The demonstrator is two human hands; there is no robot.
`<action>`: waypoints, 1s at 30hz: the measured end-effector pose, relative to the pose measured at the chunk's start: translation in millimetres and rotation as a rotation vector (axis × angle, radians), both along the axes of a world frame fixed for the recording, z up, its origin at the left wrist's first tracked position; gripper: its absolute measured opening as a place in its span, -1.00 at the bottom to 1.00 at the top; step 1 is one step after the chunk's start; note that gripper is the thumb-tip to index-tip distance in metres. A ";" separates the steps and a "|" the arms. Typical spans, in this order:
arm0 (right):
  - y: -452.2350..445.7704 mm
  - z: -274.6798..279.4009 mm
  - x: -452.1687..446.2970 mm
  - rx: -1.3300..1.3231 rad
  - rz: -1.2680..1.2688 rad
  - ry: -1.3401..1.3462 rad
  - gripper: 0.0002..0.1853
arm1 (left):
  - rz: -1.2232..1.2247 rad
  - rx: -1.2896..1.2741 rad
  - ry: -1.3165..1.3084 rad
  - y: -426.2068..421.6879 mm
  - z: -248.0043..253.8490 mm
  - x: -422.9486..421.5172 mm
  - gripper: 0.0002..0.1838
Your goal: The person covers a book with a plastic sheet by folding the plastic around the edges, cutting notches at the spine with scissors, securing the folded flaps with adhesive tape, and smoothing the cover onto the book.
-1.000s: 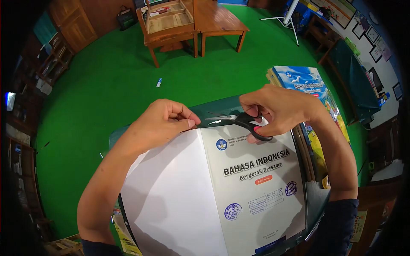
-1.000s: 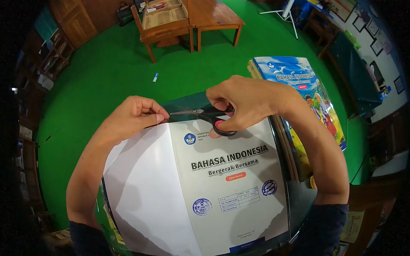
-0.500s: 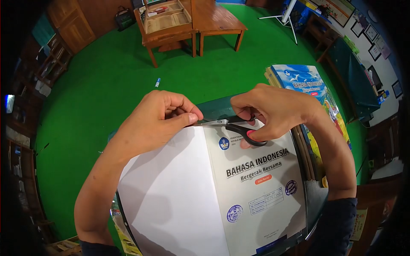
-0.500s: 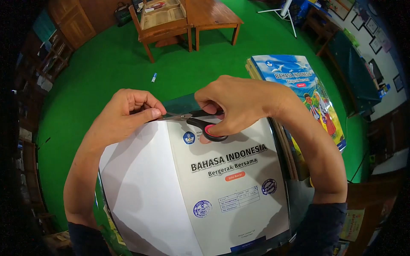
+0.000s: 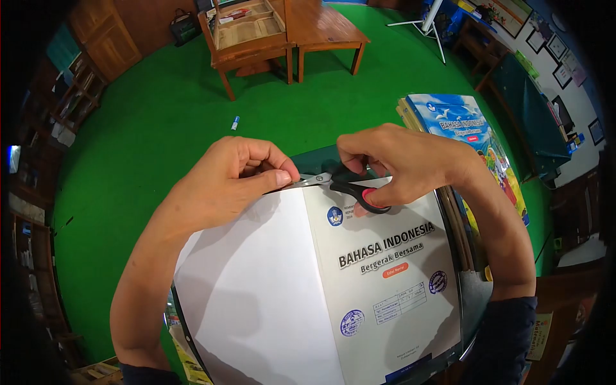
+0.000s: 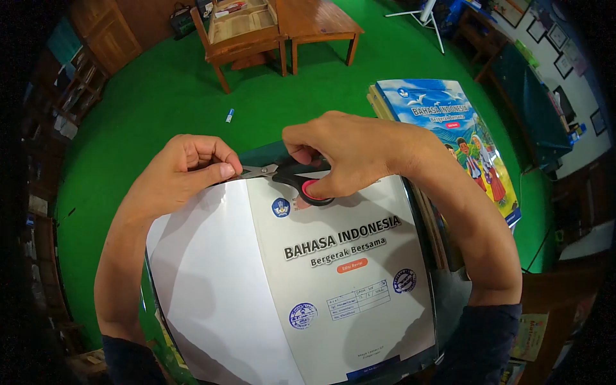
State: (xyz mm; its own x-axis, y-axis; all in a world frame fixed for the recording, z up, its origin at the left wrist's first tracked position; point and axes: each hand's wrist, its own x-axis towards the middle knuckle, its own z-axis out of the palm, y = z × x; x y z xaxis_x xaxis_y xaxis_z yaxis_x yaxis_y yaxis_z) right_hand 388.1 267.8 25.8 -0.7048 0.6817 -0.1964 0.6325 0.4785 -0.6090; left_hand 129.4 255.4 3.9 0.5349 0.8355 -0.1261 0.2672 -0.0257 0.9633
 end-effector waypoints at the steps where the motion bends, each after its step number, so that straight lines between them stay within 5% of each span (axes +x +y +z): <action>1: 0.8 -2.1 0.9 0.018 0.009 0.009 -0.65 | -0.001 0.008 0.010 -0.7 1.7 0.2 -0.91; 15: 19.8 0.3 -7.2 -0.244 0.075 -0.057 -0.63 | -0.011 -0.019 0.089 5.8 -6.0 -0.3 -0.89; 24: 36.8 -13.3 -6.6 -0.433 0.095 0.004 -0.61 | 0.162 -0.324 0.031 8.5 -10.0 2.2 -0.65; 30: 42.1 -13.8 -6.8 -0.429 0.130 -0.012 -0.60 | 0.220 -0.312 -0.006 6.4 -11.9 3.3 -0.61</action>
State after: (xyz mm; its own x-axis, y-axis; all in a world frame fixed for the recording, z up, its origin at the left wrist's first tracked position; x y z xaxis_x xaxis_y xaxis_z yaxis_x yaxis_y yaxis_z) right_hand 381.3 309.8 12.0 -0.7751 0.4430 -0.4505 0.5919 0.2597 -0.7630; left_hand 132.7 261.8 -7.9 0.3486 0.8522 -0.3901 0.2285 0.3264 0.9172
